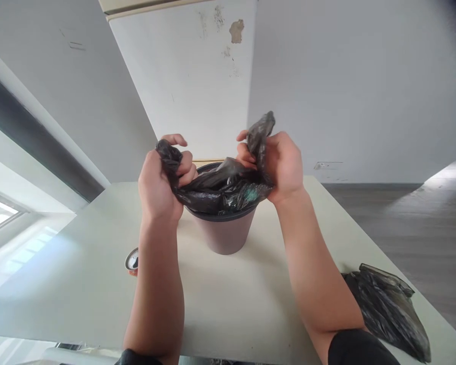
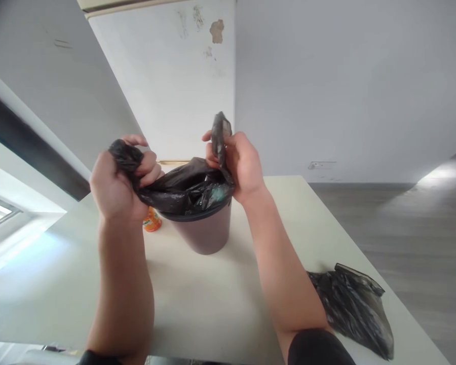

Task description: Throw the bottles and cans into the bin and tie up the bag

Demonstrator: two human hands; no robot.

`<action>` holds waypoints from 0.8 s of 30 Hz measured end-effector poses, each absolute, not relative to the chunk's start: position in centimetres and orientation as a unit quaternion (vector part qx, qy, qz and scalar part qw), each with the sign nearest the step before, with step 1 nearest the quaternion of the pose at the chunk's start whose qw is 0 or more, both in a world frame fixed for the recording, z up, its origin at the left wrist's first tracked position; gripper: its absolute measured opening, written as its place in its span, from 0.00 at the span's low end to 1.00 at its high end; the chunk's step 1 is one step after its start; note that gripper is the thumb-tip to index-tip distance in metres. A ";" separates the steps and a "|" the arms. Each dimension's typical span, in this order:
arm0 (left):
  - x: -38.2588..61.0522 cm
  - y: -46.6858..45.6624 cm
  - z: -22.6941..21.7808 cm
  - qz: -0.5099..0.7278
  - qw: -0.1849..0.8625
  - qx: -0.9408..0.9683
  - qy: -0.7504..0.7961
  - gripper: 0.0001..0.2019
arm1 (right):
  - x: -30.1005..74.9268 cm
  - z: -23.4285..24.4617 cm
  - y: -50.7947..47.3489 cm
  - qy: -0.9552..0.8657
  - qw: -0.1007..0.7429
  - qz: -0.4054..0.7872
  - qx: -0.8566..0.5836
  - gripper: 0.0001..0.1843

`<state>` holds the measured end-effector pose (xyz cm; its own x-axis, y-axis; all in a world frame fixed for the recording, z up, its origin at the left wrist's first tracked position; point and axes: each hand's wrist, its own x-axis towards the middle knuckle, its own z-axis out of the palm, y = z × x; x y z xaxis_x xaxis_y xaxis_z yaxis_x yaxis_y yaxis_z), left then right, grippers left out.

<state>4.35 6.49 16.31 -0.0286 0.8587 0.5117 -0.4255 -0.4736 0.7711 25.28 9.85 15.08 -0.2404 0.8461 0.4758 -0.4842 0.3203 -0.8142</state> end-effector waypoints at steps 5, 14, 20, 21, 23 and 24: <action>4.8 6.8 16.1 0.684 0.451 0.521 0.238 0.12 | 25.7 15.4 9.0 -0.629 0.575 0.492 -0.179 0.17; 5.6 6.7 15.1 0.619 0.366 0.611 0.330 0.09 | 24.1 14.9 8.5 -0.601 0.636 0.471 -0.112 0.24; 5.5 6.9 15.1 0.635 0.365 0.607 0.309 0.09 | 24.3 15.0 8.2 -0.598 0.567 0.558 -0.099 0.19; 5.6 6.8 15.2 0.639 0.366 0.608 0.298 0.10 | 24.2 15.0 8.3 -0.590 0.558 0.568 -0.135 0.19; 6.0 6.3 15.3 0.633 0.371 0.620 0.279 0.10 | 23.8 14.9 8.5 -0.570 0.553 0.572 -0.203 0.20; 6.2 6.0 15.4 0.621 0.376 0.630 0.277 0.09 | 23.6 14.8 8.5 -0.570 0.546 0.571 -0.224 0.19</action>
